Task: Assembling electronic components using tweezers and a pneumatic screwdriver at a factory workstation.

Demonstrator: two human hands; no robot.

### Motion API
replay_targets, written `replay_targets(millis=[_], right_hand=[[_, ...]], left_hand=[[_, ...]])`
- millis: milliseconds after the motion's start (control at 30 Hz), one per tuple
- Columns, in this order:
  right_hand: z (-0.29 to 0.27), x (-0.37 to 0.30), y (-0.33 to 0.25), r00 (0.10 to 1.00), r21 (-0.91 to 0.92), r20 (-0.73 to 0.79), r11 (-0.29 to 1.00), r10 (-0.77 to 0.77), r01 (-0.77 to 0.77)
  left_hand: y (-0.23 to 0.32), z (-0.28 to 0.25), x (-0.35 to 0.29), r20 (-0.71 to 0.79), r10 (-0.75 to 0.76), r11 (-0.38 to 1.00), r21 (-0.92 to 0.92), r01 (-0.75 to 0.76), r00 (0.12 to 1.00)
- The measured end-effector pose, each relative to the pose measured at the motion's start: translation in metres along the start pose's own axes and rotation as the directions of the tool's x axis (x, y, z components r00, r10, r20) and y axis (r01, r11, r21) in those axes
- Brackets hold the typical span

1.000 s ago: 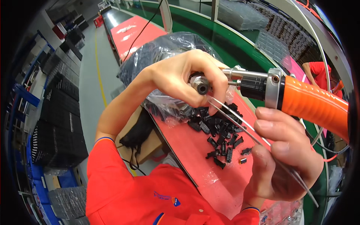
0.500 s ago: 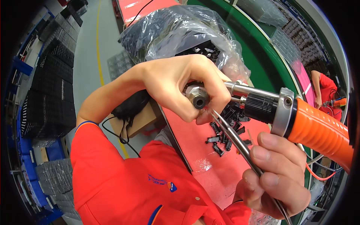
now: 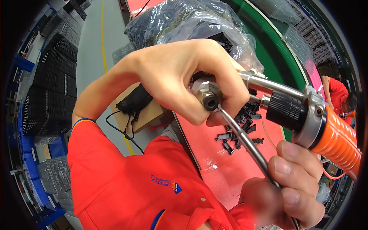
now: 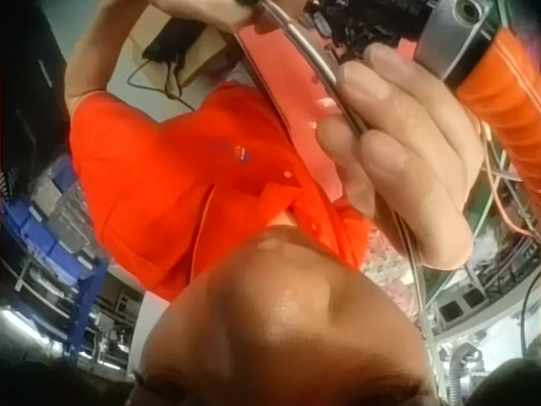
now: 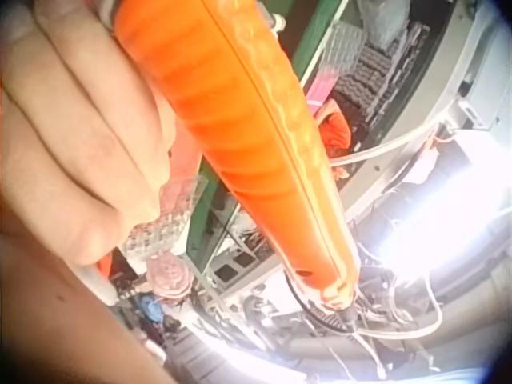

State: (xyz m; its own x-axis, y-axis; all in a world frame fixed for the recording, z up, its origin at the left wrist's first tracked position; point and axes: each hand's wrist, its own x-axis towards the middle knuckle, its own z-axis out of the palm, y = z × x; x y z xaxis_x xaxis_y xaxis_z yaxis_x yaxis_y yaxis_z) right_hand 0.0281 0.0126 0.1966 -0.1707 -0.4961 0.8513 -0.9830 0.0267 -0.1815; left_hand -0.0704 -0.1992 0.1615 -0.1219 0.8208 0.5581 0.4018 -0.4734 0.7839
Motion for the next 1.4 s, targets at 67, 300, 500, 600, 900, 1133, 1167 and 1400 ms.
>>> replay_targets(millis=[67,300,500,600,900,1133,1167,1400], right_hand=[[-0.005,0.001,0.002,1.0,-0.015,0.003,1.0,-0.02,0.02],[-0.025,0.02,-0.004,0.908,-0.128,0.408,0.991,0.098,-0.05],[-0.018,0.023,-0.001,0.908,-0.17,0.386,0.98,0.162,-0.102],[-0.014,0.024,-0.003,0.908,-0.19,0.371,0.973,0.193,-0.129],[-0.01,0.025,-0.009,0.907,-0.242,0.322,0.95,0.272,-0.199],[-0.005,0.023,-0.009,0.902,-0.28,0.281,0.927,0.329,-0.251],[-0.006,0.024,-0.011,0.901,-0.284,0.275,0.924,0.335,-0.256],[0.012,0.03,-0.014,0.894,-0.32,0.231,0.898,0.383,-0.302]], left_hand=[[0.002,-0.002,0.002,0.025,-0.046,0.999,0.029,0.045,0.999],[0.005,0.004,0.003,-0.038,-0.093,0.995,0.028,0.094,0.995],[0.0,0.001,0.005,-0.021,-0.034,0.999,0.041,0.035,0.999],[0.001,0.001,0.005,-0.019,-0.046,0.995,0.09,0.047,0.999],[0.004,0.003,0.005,-0.05,-0.161,0.977,0.136,0.167,0.986],[0.005,0.003,0.007,-0.036,-0.166,0.966,0.194,0.169,0.986],[0.004,0.003,0.007,-0.036,-0.165,0.966,0.195,0.169,0.986],[-0.001,0.004,0.007,-0.049,-0.131,0.976,0.17,0.138,0.99]])
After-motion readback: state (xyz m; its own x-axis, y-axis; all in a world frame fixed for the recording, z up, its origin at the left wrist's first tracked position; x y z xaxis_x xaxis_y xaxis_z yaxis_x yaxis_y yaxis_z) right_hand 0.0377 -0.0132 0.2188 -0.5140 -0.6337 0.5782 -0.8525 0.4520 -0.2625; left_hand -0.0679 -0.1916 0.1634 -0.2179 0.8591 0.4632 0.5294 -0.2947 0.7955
